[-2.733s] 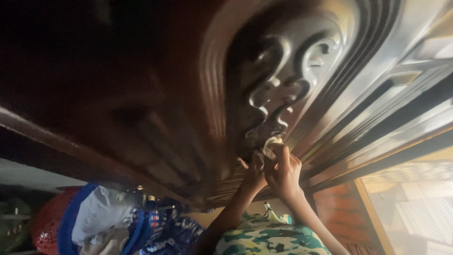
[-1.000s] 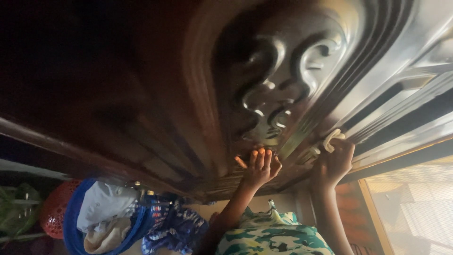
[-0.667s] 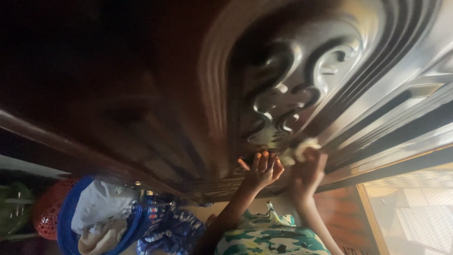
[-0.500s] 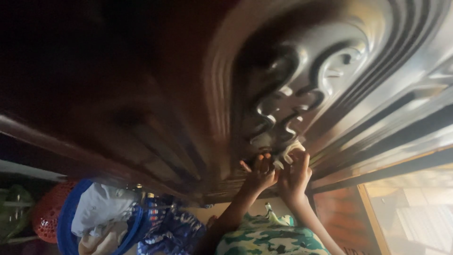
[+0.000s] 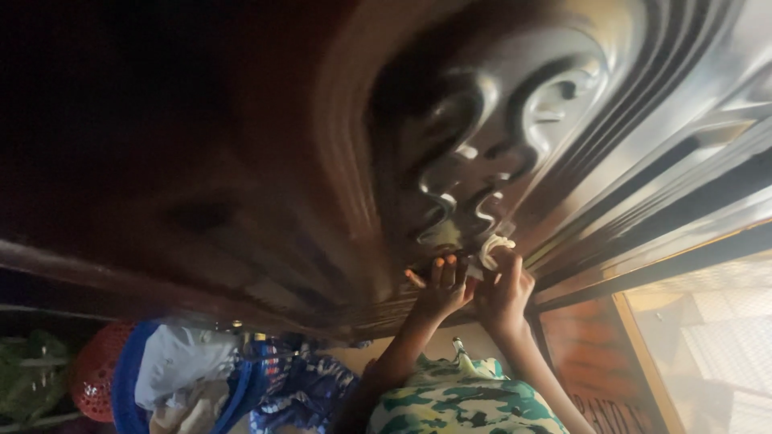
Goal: Cleaning the surface and decorative carvings of a wooden door using a cloth.
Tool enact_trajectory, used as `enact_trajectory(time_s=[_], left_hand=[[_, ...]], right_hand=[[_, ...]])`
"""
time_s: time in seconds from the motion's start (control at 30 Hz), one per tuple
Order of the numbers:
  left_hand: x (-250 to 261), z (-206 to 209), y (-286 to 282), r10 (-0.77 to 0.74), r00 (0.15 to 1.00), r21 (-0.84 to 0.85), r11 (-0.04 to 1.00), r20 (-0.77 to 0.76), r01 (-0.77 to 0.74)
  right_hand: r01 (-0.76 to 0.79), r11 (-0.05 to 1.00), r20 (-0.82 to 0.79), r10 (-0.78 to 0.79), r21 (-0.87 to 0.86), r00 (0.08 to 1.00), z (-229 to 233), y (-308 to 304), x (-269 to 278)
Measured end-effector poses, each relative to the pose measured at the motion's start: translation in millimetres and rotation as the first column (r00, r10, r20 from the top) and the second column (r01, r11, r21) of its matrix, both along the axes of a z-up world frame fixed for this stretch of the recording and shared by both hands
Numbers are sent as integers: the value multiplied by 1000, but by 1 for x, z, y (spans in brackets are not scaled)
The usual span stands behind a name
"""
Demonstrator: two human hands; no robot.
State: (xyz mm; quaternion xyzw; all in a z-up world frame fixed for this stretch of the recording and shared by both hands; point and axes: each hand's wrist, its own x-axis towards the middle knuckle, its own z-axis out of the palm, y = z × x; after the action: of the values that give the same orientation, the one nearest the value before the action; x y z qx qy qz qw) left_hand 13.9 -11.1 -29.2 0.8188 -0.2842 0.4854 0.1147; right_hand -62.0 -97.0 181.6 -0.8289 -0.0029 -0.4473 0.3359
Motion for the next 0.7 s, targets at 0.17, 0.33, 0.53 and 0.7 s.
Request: enact_trajectory(time_s=[0.17,0.33,0.53,0.7], left_hand=[[-8,78,13,47,994,-6,999,101,-47],[-10,90,16,64,988,-20,998,141,-62],[-7,79,9,47,987,-78,996,151,-35],[-12,87,10,66,990,-56,997,121,-59]], right_hand=[[49,998,20,-48,-26,999,17,-8,-5],[39,999,29,-38,-12,999,26,-21,-9],[278,957,44,-282,82,958,16,-71,-8],[224,972,20,-226,65,974,33,-71,-12]])
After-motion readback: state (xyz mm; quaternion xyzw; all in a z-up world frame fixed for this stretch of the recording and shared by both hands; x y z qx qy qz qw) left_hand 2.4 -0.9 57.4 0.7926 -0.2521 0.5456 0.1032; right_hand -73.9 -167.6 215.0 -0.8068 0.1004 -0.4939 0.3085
